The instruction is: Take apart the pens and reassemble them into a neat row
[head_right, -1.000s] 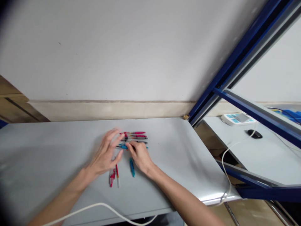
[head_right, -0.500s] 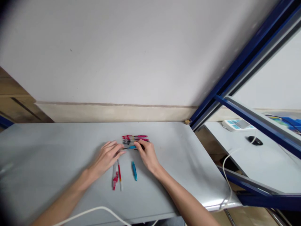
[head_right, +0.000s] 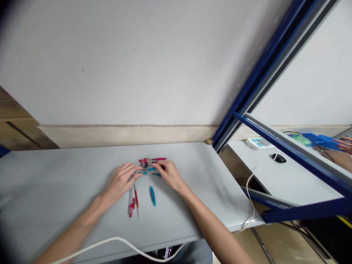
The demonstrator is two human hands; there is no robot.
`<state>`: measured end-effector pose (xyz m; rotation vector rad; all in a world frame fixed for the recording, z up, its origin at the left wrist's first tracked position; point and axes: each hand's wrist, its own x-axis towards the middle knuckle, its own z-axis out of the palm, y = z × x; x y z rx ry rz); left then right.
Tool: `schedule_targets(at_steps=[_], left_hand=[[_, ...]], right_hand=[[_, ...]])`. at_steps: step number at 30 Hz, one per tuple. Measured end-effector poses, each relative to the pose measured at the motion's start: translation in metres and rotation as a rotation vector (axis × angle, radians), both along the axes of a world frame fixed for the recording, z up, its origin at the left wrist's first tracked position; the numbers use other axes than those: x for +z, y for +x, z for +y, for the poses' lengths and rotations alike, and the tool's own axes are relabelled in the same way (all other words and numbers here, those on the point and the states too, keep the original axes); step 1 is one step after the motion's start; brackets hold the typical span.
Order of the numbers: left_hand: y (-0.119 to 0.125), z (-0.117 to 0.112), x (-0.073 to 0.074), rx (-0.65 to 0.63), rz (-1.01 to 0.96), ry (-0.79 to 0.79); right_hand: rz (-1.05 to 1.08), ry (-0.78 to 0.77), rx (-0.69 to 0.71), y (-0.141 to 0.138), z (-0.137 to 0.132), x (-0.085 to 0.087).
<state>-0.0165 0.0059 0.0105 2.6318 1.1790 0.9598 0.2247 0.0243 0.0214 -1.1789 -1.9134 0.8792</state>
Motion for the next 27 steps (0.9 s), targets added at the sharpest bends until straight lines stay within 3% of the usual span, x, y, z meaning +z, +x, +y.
schedule_targets(at_steps=[2, 7, 14, 20, 24, 27], left_hand=[[-0.002, 0.001, 0.000, 0.002, -0.007, -0.010], [-0.004, 0.004, -0.002, -0.037, 0.001, 0.076], [0.005, -0.004, 0.000, -0.097, -0.024, 0.173], [0.003, -0.005, 0.000, -0.068, -0.054, -0.011], [-0.011, -0.003, 0.007, 0.013, -0.059, -0.117], [-0.022, -0.003, 0.012, 0.117, 0.097, -0.295]], right_hand=[[0.020, -0.022, 0.043, 0.005, 0.002, 0.002], [-0.124, -0.179, 0.335, 0.014, 0.000, 0.008], [-0.138, -0.412, 0.553, 0.023, -0.003, 0.024], [-0.238, -0.472, 0.472, 0.043, 0.005, 0.026], [-0.369, -0.378, 0.366, 0.050, 0.005, 0.024], [-0.471, -0.249, 0.214, 0.048, 0.002, 0.024]])
